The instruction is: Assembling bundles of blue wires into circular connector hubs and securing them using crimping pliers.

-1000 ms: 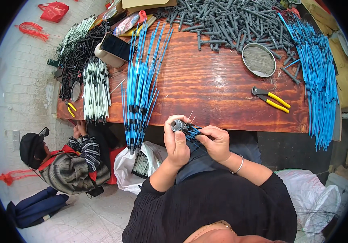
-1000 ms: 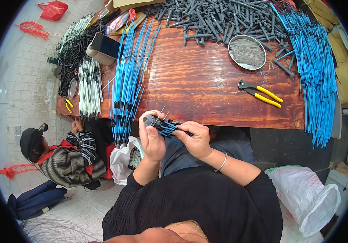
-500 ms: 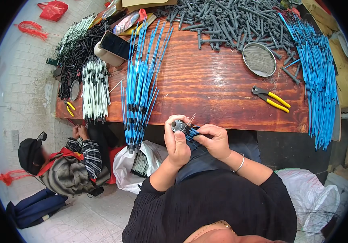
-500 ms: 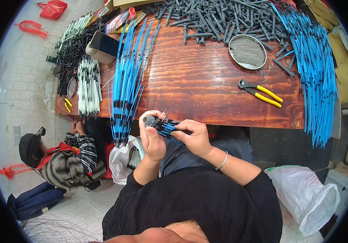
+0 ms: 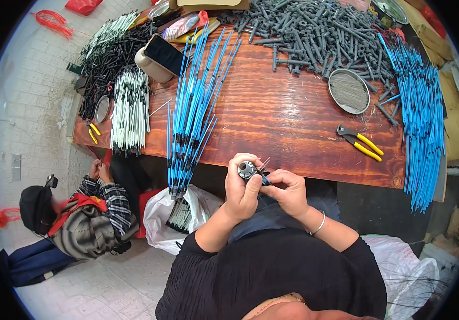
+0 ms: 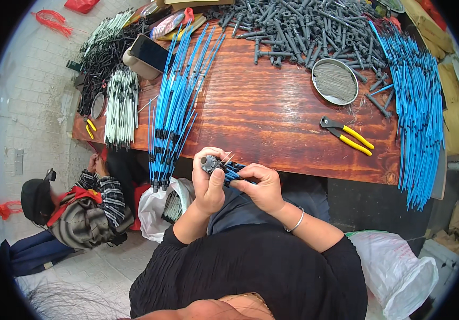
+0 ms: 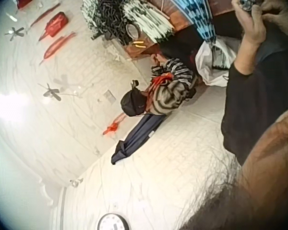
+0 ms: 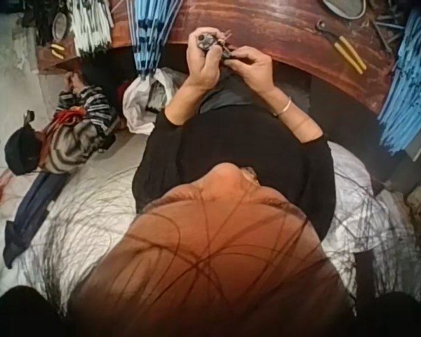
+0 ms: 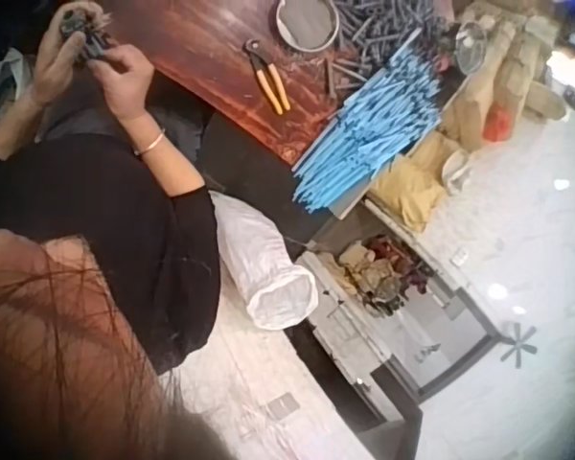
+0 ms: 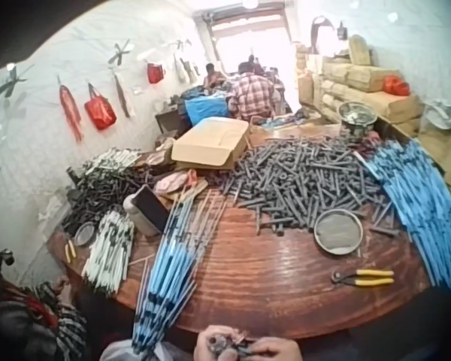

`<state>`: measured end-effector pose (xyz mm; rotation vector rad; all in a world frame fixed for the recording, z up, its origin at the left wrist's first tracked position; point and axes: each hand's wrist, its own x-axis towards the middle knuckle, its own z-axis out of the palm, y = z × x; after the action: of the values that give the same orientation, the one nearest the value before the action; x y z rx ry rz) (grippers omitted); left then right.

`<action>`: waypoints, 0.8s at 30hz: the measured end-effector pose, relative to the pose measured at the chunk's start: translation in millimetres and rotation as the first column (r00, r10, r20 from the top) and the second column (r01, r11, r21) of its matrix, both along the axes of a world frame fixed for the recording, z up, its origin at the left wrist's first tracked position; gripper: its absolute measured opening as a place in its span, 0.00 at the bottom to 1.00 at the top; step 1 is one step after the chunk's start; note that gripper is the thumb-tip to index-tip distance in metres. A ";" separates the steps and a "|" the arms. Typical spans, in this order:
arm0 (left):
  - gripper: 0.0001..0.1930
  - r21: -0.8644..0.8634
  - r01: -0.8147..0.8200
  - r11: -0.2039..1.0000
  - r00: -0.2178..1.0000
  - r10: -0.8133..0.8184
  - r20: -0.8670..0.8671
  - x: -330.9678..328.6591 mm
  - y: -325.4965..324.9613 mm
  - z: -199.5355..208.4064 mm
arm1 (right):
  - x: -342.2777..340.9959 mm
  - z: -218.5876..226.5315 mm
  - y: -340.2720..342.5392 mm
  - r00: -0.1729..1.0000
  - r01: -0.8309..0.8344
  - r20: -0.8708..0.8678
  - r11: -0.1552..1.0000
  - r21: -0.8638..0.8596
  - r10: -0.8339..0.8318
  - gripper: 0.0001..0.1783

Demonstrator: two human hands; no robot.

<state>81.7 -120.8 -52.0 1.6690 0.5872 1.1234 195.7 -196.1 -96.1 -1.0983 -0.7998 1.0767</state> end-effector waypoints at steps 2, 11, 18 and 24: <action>0.14 0.002 -0.001 1.000 1.000 0.001 0.007 0.1 1.5 0.3 | 1.0 0.6 0.6 1.000 -0.002 0.013 1.000 0.005 0.002 0.06; 0.13 0.044 0.081 0.996 0.995 -0.084 0.057 -5.7 4.0 -2.0 | 9.7 1.0 -2.3 0.993 -0.070 0.095 0.997 0.040 0.066 0.08; 0.15 0.024 0.077 0.997 0.997 -0.076 -0.027 -0.9 -1.8 10.4 | 11.4 1.4 -0.6 0.984 -0.110 0.148 0.992 0.063 0.100 0.07; 0.17 -0.013 -0.036 0.999 0.999 0.035 -0.032 3.0 -5.8 4.9 | 4.5 4.0 -3.4 0.993 -0.070 0.103 0.995 0.074 0.062 0.06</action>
<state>84.6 -126.6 -47.1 1.6734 0.6459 1.1174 200.2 -199.6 -92.1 -1.0729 -0.9558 1.0432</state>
